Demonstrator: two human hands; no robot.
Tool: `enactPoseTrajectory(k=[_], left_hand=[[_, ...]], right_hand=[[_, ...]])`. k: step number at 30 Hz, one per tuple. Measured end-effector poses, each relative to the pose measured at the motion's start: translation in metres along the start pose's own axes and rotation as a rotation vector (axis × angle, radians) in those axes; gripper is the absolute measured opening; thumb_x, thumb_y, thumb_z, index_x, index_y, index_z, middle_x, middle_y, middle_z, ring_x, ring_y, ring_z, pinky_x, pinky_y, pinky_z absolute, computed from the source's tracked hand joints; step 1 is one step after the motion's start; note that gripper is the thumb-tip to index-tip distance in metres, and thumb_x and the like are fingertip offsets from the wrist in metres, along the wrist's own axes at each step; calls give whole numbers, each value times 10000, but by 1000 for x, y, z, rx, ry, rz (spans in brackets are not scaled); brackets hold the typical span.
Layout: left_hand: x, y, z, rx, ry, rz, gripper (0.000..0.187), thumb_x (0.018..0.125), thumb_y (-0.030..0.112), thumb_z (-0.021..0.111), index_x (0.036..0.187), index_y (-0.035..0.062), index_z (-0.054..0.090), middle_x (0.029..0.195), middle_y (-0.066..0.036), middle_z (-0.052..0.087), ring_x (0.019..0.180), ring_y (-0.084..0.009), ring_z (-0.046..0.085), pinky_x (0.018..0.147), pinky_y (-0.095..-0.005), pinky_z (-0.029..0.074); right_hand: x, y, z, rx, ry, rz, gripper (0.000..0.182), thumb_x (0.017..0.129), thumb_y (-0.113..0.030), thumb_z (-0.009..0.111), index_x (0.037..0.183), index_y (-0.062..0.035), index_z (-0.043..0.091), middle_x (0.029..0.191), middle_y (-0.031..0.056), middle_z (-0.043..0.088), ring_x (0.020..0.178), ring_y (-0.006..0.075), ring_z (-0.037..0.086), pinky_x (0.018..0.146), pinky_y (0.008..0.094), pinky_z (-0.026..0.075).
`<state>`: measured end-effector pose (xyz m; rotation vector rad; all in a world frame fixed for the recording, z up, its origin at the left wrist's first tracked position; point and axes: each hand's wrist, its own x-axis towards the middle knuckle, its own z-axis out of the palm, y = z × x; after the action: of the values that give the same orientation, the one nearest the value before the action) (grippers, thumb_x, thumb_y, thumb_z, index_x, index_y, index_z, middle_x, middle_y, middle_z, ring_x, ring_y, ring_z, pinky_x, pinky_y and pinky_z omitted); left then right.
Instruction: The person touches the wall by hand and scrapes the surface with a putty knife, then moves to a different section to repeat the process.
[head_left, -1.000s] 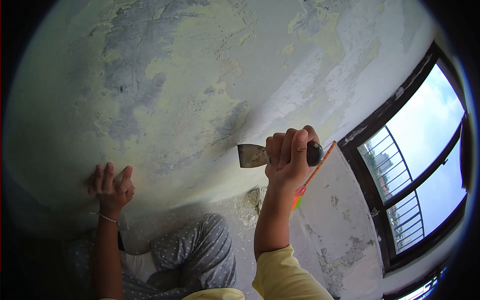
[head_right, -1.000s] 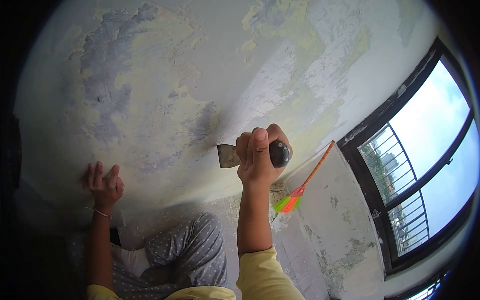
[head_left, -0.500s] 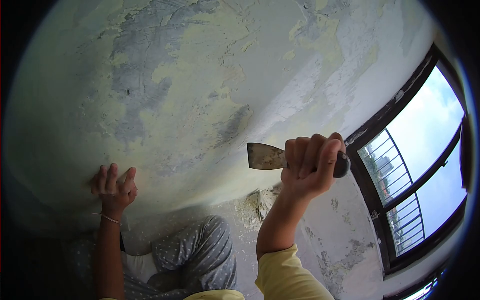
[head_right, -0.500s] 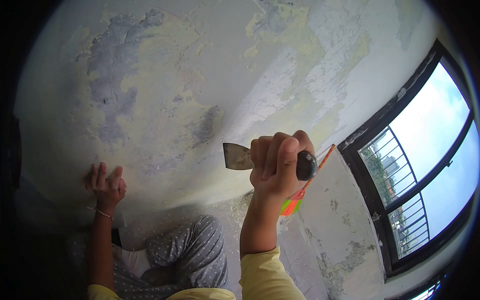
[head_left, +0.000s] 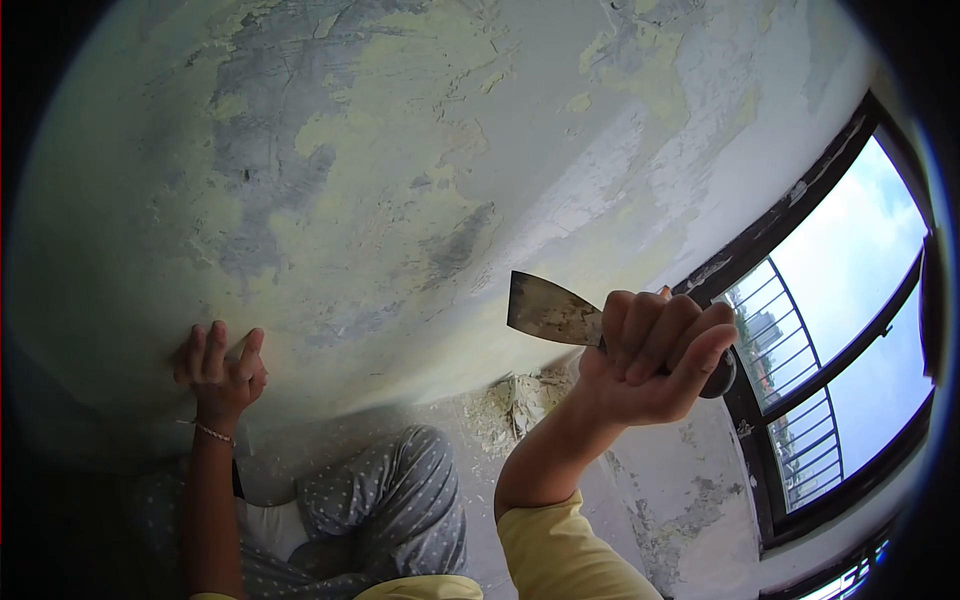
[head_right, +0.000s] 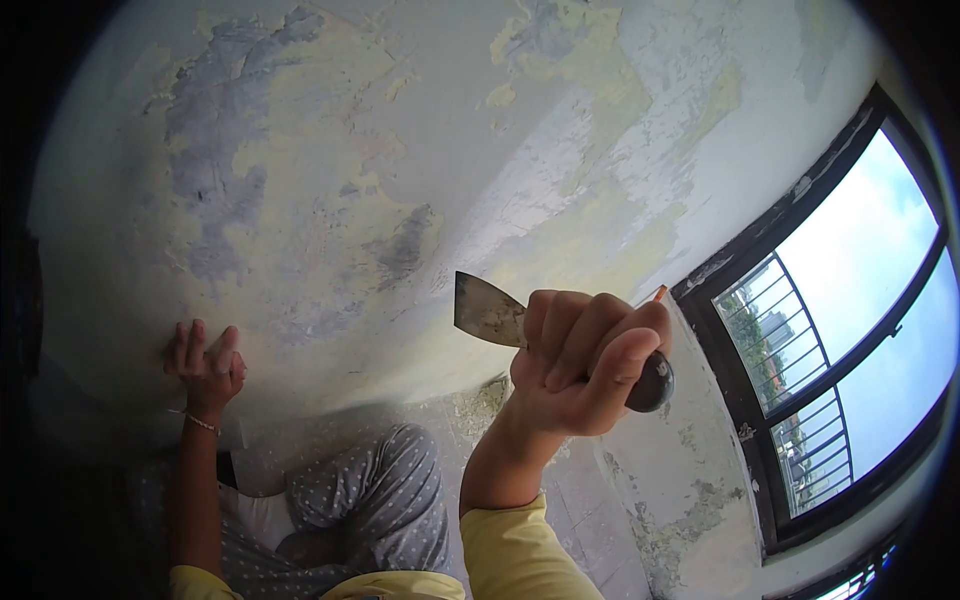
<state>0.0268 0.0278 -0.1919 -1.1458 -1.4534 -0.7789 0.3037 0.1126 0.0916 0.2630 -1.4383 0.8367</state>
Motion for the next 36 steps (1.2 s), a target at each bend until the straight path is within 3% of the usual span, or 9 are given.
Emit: enactPoseTrajectory(k=[4, 7, 12, 13, 14, 19, 25, 29, 36], left_hand=[[-2, 0, 1, -3, 3, 7, 383, 891, 288, 468, 1272, 312, 494, 1435, -69, 338, 1324, -302, 300, 989, -466, 336], [-3, 0, 2, 4, -4, 9, 380, 893, 295, 464, 1271, 313, 495, 1434, -70, 341, 1325, -303, 300, 988, -469, 335], [-2, 0, 1, 11, 1, 3, 378, 891, 302, 465, 1267, 317, 496, 1431, -70, 345, 1329, -303, 297, 985, -469, 335], [-2, 0, 1, 14, 1, 3, 381, 889, 303, 465, 1268, 320, 495, 1431, -69, 345, 1325, -303, 301, 983, -466, 336], [-3, 0, 2, 16, 2, 2, 384, 886, 304, 465, 1268, 324, 495, 1431, -68, 346, 1321, -302, 304, 981, -463, 337], [-5, 0, 1, 6, -4, 6, 399, 877, 301, 472, 1275, 324, 492, 1423, -64, 360, 1295, -308, 332, 966, -462, 351], [0, 1, 1, 5, 5, -11, 405, 875, 297, 477, 1278, 326, 491, 1425, -57, 357, 1309, -308, 320, 964, -461, 352], [0, 1, 0, -10, 11, -7, 402, 866, 274, 494, 1265, 329, 497, 1426, -49, 345, 1318, -290, 308, 972, -448, 342], [6, 1, -3, -7, 28, 1, 381, 870, 262, 491, 1247, 317, 506, 1398, -51, 356, 1312, -283, 315, 972, -432, 336]], right_hand=[[-19, 37, -2, -45, 150, 233, 376, 930, -172, 587, 659, -129, 329, 430, -48, 288, 350, 47, 215, 363, 245, 155], [-19, 32, -2, -61, 76, 199, 380, 928, -162, 588, 652, -130, 329, 433, -47, 299, 352, 47, 216, 372, 243, 149], [1, -16, 9, -80, -121, -134, 384, 1026, -289, 331, 665, -159, 308, 438, -55, 241, 325, 36, 164, 319, 200, 157], [-1, -10, 7, -76, -132, -135, 376, 1023, -288, 343, 673, -155, 310, 435, -59, 249, 324, 38, 168, 320, 195, 163], [-7, 9, -1, -61, -62, -58, 364, 980, -235, 484, 683, -120, 308, 444, -14, 354, 328, 48, 239, 334, 231, 188], [-15, 28, 8, -212, -80, 84, 362, 952, -195, 544, 669, -118, 330, 451, -18, 362, 338, 46, 248, 353, 231, 187], [8, -26, 13, -89, -209, -162, 346, 1006, -290, 399, 719, -112, 321, 443, -27, 346, 338, 23, 233, 329, 199, 183], [-10, 49, 11, -413, 83, 340, 404, 911, -189, 632, 638, -96, 349, 484, -29, 373, 423, 48, 321, 391, 220, 232], [2, -10, 13, -71, -3, 10, 400, 950, -213, 554, 665, -127, 285, 426, -28, 305, 348, 39, 224, 351, 235, 150]])
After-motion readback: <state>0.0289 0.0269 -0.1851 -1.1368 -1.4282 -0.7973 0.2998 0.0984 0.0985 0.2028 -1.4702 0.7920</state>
